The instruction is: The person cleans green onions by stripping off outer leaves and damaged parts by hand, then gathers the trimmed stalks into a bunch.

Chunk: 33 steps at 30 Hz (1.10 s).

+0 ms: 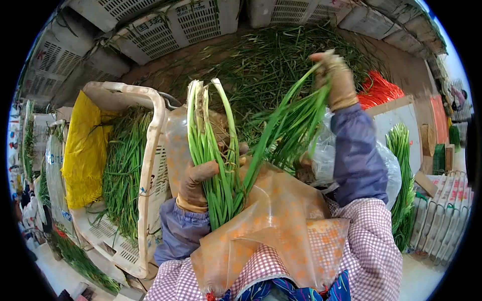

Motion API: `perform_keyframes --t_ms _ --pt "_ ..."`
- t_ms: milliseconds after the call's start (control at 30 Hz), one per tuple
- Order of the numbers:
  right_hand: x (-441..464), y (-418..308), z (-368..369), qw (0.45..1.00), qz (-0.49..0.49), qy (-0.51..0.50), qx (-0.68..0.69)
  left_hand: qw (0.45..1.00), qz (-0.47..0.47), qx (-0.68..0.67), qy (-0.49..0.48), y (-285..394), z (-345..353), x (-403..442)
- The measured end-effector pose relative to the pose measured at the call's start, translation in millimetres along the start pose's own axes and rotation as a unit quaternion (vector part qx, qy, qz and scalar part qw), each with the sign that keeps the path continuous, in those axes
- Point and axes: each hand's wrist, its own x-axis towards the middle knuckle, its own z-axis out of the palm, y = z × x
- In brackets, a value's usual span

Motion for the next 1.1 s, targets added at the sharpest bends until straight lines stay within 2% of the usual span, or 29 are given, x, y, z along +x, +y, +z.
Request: perform_keyframes --t_ms 33,67,100,167,233,367,433,500,567,600,667,700,767,833,900,967,1000,1033,1067,1100 --pt "20.0 0.6 -32.8 0.997 -0.043 0.061 -0.008 1.000 -0.022 -0.006 -0.015 1.5 -4.9 1.3" --pt "31.1 -5.8 -50.6 0.974 -0.104 0.174 -0.099 1.000 -0.021 -0.008 -0.018 1.6 -8.6 2.5" --pt "34.2 -15.8 -60.4 0.958 -0.152 0.199 -0.142 0.999 -0.009 0.002 -0.033 1.1 -11.8 3.9" --pt "24.4 -27.8 -55.0 0.950 -0.196 0.116 -0.214 0.999 0.004 0.012 -0.047 0.0 -11.7 6.3" --pt "-5.6 -26.3 -6.6 0.967 -0.158 -0.040 -0.196 0.998 -0.035 -0.016 -0.055 -2.5 -8.1 7.8" --pt "-57.0 -25.1 70.5 0.958 0.058 -0.260 -0.104 0.997 -0.048 0.042 -0.041 -3.5 -5.5 10.1" --pt "-61.1 -12.5 85.8 0.937 0.131 -0.322 -0.021 0.993 -0.063 0.099 -0.028 -2.5 -10.2 9.3" --pt "-57.1 -8.5 90.0 0.933 0.121 -0.337 -0.025 0.991 -0.052 0.125 -0.024 -0.9 -16.5 7.8" --pt "-44.4 -14.0 78.6 0.962 0.049 -0.250 -0.100 0.999 -0.034 0.026 -0.033 -3.0 -19.3 6.2" --pt "-28.5 -11.0 62.8 0.980 0.007 -0.184 -0.071 1.000 0.009 0.007 -0.016 -3.3 -8.5 2.1" --pt "14.1 -12.6 16.4 0.998 -0.045 -0.034 -0.032 0.999 -0.005 -0.014 -0.039 -1.3 -10.2 4.2" --pt "36.2 -17.0 -11.0 0.992 -0.079 0.056 -0.084 0.997 -0.020 -0.030 -0.065 -0.2 -10.4 6.0" --pt "44.9 -31.5 -32.3 0.961 -0.177 0.148 -0.150 0.998 0.023 0.007 -0.049 0.8 -13.9 7.2" --pt "41.0 -34.5 -38.8 0.947 -0.259 0.026 -0.190 0.999 -0.006 0.026 -0.040 5.2 -15.8 6.0" --pt "2.5 -34.2 -2.6 0.966 -0.192 -0.132 -0.115 0.999 0.005 0.037 -0.036 3.2 -10.0 6.4" --pt "-38.4 -21.6 36.0 0.952 -0.173 -0.185 -0.174 0.998 -0.007 0.051 -0.020 3.1 -1.7 5.2" --pt "-56.4 -26.4 52.2 0.948 -0.103 -0.245 -0.175 0.995 -0.084 0.052 0.033 9.3 -1.3 0.9" --pt "-73.5 -30.1 70.9 0.932 -0.041 -0.316 -0.174 0.987 -0.126 0.097 0.034 13.9 -2.6 -0.2" --pt "-80.9 -19.0 84.0 0.927 -0.029 -0.342 -0.151 0.987 -0.099 0.121 0.028 13.3 5.3 -1.6" --pt "-87.0 -15.5 88.6 0.918 0.041 -0.369 -0.140 0.985 -0.055 0.164 0.017 -2.2 -16.1 8.4"
